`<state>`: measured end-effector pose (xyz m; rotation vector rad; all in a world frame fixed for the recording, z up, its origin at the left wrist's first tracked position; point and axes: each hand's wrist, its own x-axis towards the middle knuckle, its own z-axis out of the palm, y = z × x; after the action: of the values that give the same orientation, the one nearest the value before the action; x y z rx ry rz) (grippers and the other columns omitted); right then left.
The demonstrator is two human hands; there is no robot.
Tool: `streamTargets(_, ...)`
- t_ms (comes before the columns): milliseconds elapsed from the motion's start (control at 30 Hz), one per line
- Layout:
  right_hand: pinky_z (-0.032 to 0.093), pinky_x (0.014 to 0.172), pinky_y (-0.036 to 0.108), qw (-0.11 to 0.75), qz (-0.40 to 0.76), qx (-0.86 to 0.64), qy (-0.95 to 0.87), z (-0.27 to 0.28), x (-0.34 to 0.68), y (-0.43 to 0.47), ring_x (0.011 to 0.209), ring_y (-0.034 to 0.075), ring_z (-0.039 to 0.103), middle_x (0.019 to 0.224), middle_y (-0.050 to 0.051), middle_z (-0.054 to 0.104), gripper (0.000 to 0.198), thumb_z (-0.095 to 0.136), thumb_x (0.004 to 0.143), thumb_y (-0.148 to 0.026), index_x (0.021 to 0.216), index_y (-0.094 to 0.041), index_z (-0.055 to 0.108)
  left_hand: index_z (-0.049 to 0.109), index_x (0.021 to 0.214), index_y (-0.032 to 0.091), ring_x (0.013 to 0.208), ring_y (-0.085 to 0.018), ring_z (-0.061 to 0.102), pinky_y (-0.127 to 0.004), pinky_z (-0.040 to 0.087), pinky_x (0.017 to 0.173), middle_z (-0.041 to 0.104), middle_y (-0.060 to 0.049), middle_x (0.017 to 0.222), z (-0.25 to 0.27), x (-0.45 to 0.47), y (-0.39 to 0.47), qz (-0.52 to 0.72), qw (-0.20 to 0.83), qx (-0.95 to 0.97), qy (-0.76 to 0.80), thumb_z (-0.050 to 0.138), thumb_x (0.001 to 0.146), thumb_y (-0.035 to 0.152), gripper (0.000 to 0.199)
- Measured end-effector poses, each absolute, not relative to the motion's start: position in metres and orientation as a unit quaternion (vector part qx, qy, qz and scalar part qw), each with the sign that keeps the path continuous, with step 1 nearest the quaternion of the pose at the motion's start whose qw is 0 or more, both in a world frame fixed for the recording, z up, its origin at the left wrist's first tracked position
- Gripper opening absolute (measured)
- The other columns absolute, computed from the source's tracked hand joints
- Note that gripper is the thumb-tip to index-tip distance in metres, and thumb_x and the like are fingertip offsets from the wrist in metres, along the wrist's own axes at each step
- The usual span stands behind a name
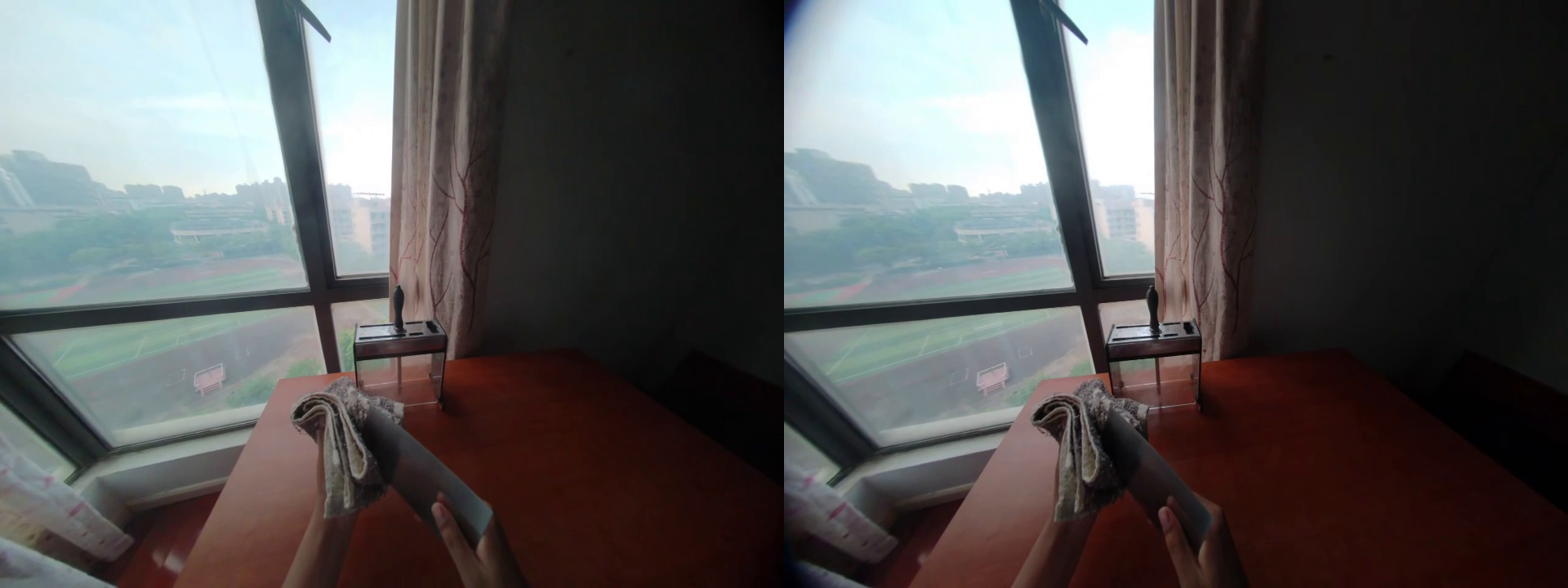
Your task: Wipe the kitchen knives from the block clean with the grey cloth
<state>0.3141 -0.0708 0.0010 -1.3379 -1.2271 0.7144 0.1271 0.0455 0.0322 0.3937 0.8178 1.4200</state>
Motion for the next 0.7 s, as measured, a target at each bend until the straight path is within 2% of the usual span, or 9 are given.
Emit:
streamTargets(67,0.061,0.072,0.032,0.559,0.309,-0.571,-0.516,0.003,0.312,-0.068,0.087,0.030,0.073,0.090,0.014,0.076,0.049,0.060,0.079,-0.062,0.092,-0.016,0.070,0.072,0.088,0.021,0.100,-0.024,0.065,-0.037,0.052,0.088,0.072,-0.007,0.095,0.030,0.131,0.039,0.630,0.689,0.149,0.326,0.036,0.095,0.049,0.046)
streamTargets(133,0.061,0.073,0.032,0.561,0.313,-0.572,-0.510,0.007,0.310,-0.066,0.087,0.030,0.073,0.089,0.014,0.076,0.050,0.061,0.077,-0.063,0.091,-0.017,0.070,0.075,0.083,0.021,0.098,-0.025,0.067,-0.035,0.050,0.093,0.075,-0.005,0.086,0.027,0.135,0.036,0.628,0.722,0.124,0.265,0.044,0.091,0.051,0.044)
streamTargets(200,0.061,0.073,0.033,0.565,0.321,-0.575,-0.498,0.009,0.309,-0.063,0.087,0.031,0.072,0.088,0.013,0.076,0.051,0.062,0.075,-0.065,0.089,-0.016,0.070,0.076,0.085,0.019,0.098,-0.025,0.069,-0.036,0.045,0.100,0.077,-0.005,0.086,0.022,0.139,0.035,0.610,0.759,0.113,0.198,0.052,0.087,0.049,0.039)
streamTargets(333,0.059,0.076,0.033,0.549,0.361,-0.582,-0.479,0.008,0.314,-0.057,0.092,0.032,0.071,0.091,0.014,0.076,0.056,0.062,0.074,-0.065,0.094,-0.014,0.070,0.077,0.095,0.019,0.113,-0.026,0.063,-0.039,0.032,0.111,0.078,-0.006,0.090,0.011,0.143,0.031,0.569,0.803,0.141,0.105,0.050,0.089,0.050,0.041)
streamTargets(400,0.058,0.078,0.034,0.528,0.393,-0.582,-0.478,0.006,0.317,-0.054,0.095,0.033,0.070,0.094,0.014,0.076,0.059,0.063,0.073,-0.065,0.097,-0.013,0.070,0.076,0.100,0.020,0.116,-0.026,0.061,-0.040,0.030,0.112,0.077,-0.007,0.093,0.010,0.146,0.026,0.569,0.802,0.150,0.100,0.052,0.089,0.048,0.038)
streamTargets(500,0.056,0.084,0.034,0.517,0.434,-0.557,-0.484,0.006,0.317,-0.050,0.099,0.032,0.069,0.098,0.015,0.075,0.060,0.061,0.075,-0.065,0.103,-0.012,0.069,0.073,0.107,0.018,0.111,-0.029,0.064,-0.041,0.037,0.108,0.077,-0.009,0.096,0.014,0.155,0.017,0.566,0.798,0.125,0.166,0.059,0.086,0.046,0.039)
streamTargets(700,0.052,0.090,0.037,0.566,0.425,-0.539,-0.456,0.010,0.311,-0.046,0.101,0.032,0.067,0.096,0.014,0.075,0.058,0.063,0.074,-0.065,0.102,-0.014,0.069,0.063,0.123,0.015,0.101,-0.031,0.068,-0.043,0.048,0.097,0.076,-0.012,0.098,0.022,0.167,0.008,0.525,0.808,0.089,0.253,0.062,0.083,0.047,0.052)
